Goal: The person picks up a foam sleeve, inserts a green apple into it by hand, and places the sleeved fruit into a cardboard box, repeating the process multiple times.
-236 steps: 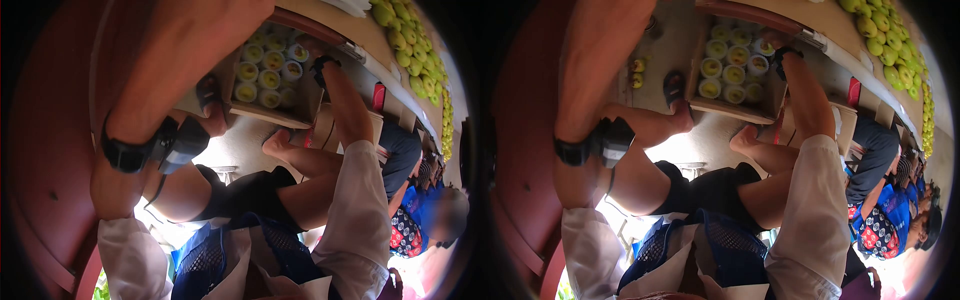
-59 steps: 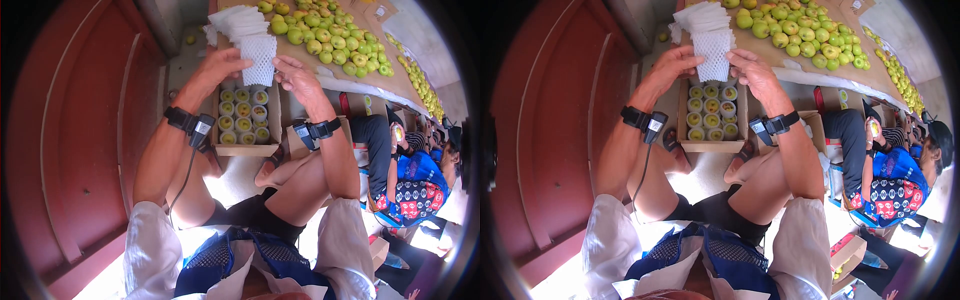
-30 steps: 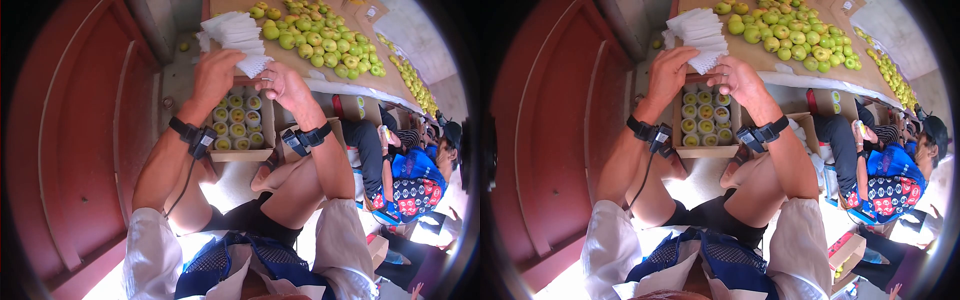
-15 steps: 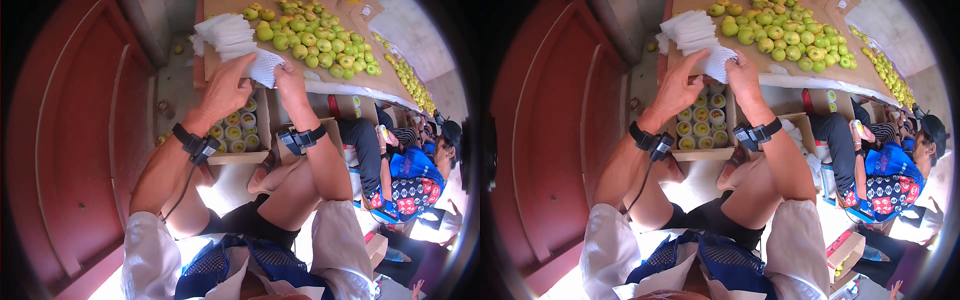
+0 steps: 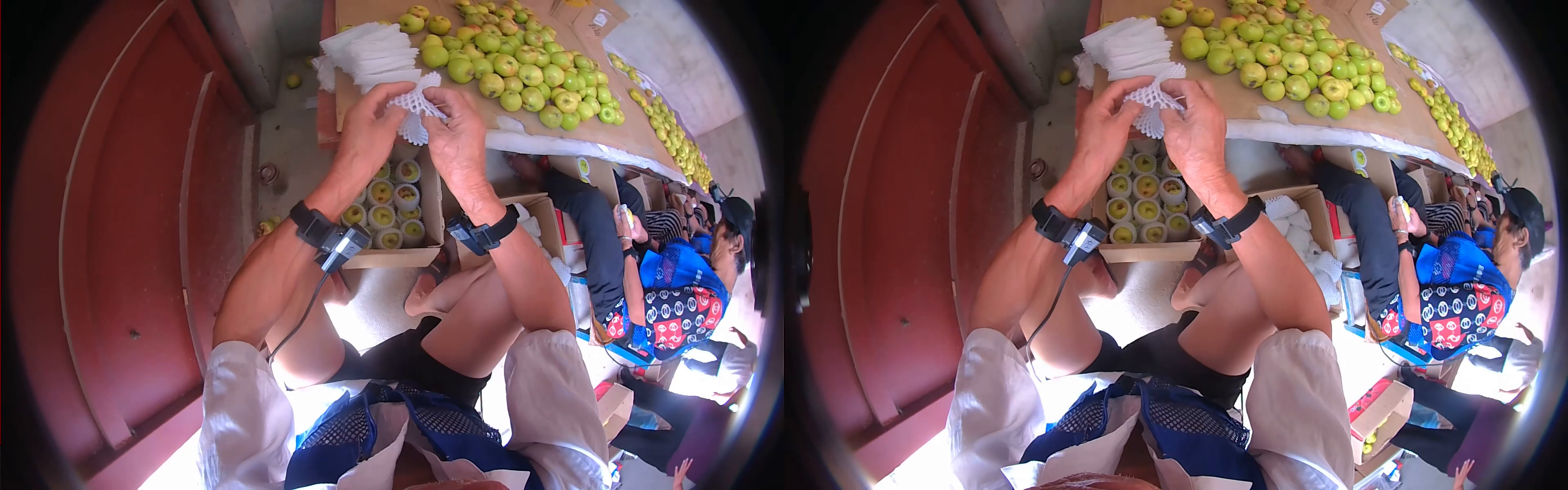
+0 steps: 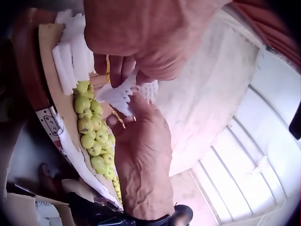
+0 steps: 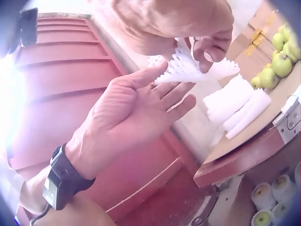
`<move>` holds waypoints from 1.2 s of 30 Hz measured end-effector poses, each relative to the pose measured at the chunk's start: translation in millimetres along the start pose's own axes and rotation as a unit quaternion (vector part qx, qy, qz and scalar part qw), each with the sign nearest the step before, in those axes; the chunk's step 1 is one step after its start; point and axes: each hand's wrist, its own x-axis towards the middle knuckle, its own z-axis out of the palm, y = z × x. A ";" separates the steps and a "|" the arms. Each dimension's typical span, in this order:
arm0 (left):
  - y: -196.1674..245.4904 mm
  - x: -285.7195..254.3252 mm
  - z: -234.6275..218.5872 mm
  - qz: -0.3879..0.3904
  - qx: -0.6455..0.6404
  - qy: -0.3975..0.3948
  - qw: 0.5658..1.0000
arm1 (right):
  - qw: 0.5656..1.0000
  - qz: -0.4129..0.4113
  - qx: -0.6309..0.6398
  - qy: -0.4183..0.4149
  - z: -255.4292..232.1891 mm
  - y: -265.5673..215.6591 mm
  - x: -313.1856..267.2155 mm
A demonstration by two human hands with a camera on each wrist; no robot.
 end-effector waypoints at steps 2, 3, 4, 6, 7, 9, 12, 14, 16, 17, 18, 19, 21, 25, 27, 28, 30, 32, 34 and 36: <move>5.7 -1.1 -2.7 -0.047 -0.041 0.010 0.998 | 1.000 0.006 0.002 -0.001 2.0 -1.1 -1.2; 6.3 -0.8 -4.9 -0.065 -0.068 0.002 0.996 | 1.000 0.014 0.009 -0.003 2.7 0.0 0.0; 6.5 -0.6 -8.5 -0.084 -0.095 -0.006 0.992 | 1.000 0.022 0.016 -0.005 2.7 0.3 0.0; 5.2 0.3 -14.2 -0.107 -0.152 -0.024 0.982 | 0.973 0.174 0.142 -0.053 -3.0 -3.1 2.7; 4.3 1.2 -16.4 -0.112 -0.181 -0.035 0.977 | 0.944 0.249 0.203 -0.077 -6.3 -5.9 5.0; 3.6 3.5 -21.3 -0.120 -0.217 -0.058 0.967 | 0.918 0.277 0.267 -0.096 -10.9 -9.5 6.3; 10.7 1.8 -25.4 -0.126 -0.243 -0.078 0.958 | 0.882 0.311 0.330 -0.130 -17.0 -15.6 9.6; 23.5 -4.4 -25.1 -0.125 -0.268 -0.066 0.953 | 0.858 0.329 0.364 -0.150 -18.6 -18.2 9.9; 24.2 -5.4 -26.6 -0.131 -0.297 -0.059 0.944 | 0.832 0.348 0.400 -0.165 -18.4 -18.0 10.7; 22.6 -4.2 -26.5 -0.134 -0.312 -0.057 0.939 | 0.822 0.350 0.415 -0.173 -19.3 -14.6 11.4; 19.8 -3.0 -28.4 -0.141 -0.323 -0.059 0.934 | 0.811 0.352 0.431 -0.181 -20.1 -13.0 11.6; 16.6 -1.5 -31.1 -0.148 -0.334 -0.061 0.929 | 0.800 0.354 0.447 -0.189 -20.5 -12.1 11.9; 14.2 -1.7 -35.0 -0.148 -0.334 -0.077 0.928 | 0.786 0.371 0.463 -0.173 -21.0 -11.4 11.2; 13.5 -0.1 -37.6 -0.122 -0.286 -0.140 0.940 | 0.774 0.390 0.476 -0.147 -23.6 -6.9 15.4; 17.1 -3.6 -39.2 -0.119 -0.236 -0.149 0.953 | 0.775 0.386 0.484 -0.131 -24.9 -5.6 15.6; 20.4 -7.2 -40.7 -0.123 -0.201 -0.141 0.961 | 0.774 0.384 0.488 -0.123 -25.0 -5.3 15.7; 23.9 -9.7 -40.3 -0.130 -0.149 -0.124 0.972 | 0.777 0.380 0.491 -0.108 -25.6 -4.8 16.2; 24.7 -10.9 -38.7 -0.133 -0.116 -0.108 0.978 | 0.780 0.376 0.491 -0.098 -27.3 -5.8 16.1; 22.5 -9.7 -39.6 -0.141 -0.115 -0.112 0.977 | 0.783 0.376 0.487 -0.091 -27.6 -6.0 15.9; 13.9 -7.2 -41.3 -0.151 -0.159 -0.111 0.969 | 0.776 0.382 0.495 -0.084 -27.1 -4.6 15.4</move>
